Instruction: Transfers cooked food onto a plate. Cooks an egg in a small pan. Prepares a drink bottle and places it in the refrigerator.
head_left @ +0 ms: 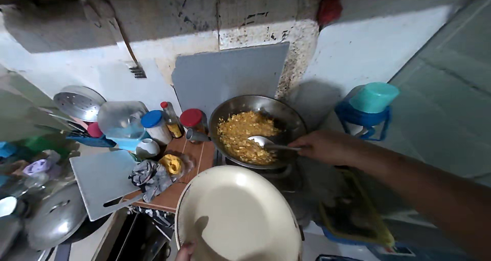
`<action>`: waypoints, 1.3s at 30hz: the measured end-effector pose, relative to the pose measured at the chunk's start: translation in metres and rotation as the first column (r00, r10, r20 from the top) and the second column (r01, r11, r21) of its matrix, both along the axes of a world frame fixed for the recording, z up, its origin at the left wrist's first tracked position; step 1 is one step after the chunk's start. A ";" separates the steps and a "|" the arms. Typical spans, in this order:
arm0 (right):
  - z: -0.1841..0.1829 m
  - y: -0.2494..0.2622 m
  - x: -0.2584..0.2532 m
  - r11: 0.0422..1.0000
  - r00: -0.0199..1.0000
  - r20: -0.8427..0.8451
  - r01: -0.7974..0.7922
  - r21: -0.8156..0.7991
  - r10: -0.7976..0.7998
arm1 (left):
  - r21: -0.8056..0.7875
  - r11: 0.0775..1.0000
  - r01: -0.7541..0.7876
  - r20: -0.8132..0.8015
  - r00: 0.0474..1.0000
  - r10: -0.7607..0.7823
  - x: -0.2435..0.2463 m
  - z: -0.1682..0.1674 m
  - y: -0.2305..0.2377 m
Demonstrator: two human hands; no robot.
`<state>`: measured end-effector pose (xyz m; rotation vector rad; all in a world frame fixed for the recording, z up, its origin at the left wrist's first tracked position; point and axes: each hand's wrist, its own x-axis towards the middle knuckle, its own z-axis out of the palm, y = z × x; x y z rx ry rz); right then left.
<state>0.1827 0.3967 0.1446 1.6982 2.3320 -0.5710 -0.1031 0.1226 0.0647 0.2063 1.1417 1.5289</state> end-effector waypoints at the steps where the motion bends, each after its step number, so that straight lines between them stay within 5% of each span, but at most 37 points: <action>1: -0.001 -0.003 0.001 1.000 1.000 0.005 -0.007 0.024 0.007 | -0.006 1.000 0.007 0.017 1.000 -0.007 0.002 -0.003 0.001; 7: 0.001 -0.014 0.016 0.988 0.997 -0.034 -0.066 0.140 0.071 | -0.081 0.997 -0.014 0.086 0.996 0.021 0.016 -0.017 0.009; 11: -0.003 -0.008 0.016 0.999 0.995 -0.097 -0.025 0.039 0.029 | -0.072 0.997 -0.024 0.070 0.997 0.029 0.020 -0.024 0.010; 18: 0.011 0.002 0.009 0.943 0.926 -0.263 0.198 -0.268 -0.270 | -0.038 0.999 -0.011 0.074 0.997 0.013 0.023 -0.028 0.010; 21: 0.023 -0.011 0.017 0.977 0.938 -0.298 0.131 -0.168 -0.177 | -0.028 1.000 -0.006 0.096 0.995 0.009 0.024 -0.032 0.009; 26: 0.030 -0.073 0.007 0.997 0.994 -0.079 -0.076 0.022 0.078 | -0.061 0.998 0.012 0.091 0.996 -0.007 0.024 -0.027 0.009; 30: 0.002 -0.095 0.008 0.877 0.954 0.001 -0.277 0.392 0.301 | -0.056 0.998 0.013 0.098 0.995 -0.008 0.021 -0.024 0.008; 35: 0.031 -0.039 0.001 0.956 0.999 0.028 0.012 0.293 -0.021 | -0.020 1.000 -0.002 0.106 0.994 0.004 0.019 -0.026 0.006; 39: 0.012 0.016 -0.003 0.918 0.959 0.197 0.118 0.379 -0.204 | -0.003 1.000 -0.011 0.076 0.997 0.012 0.018 -0.030 0.004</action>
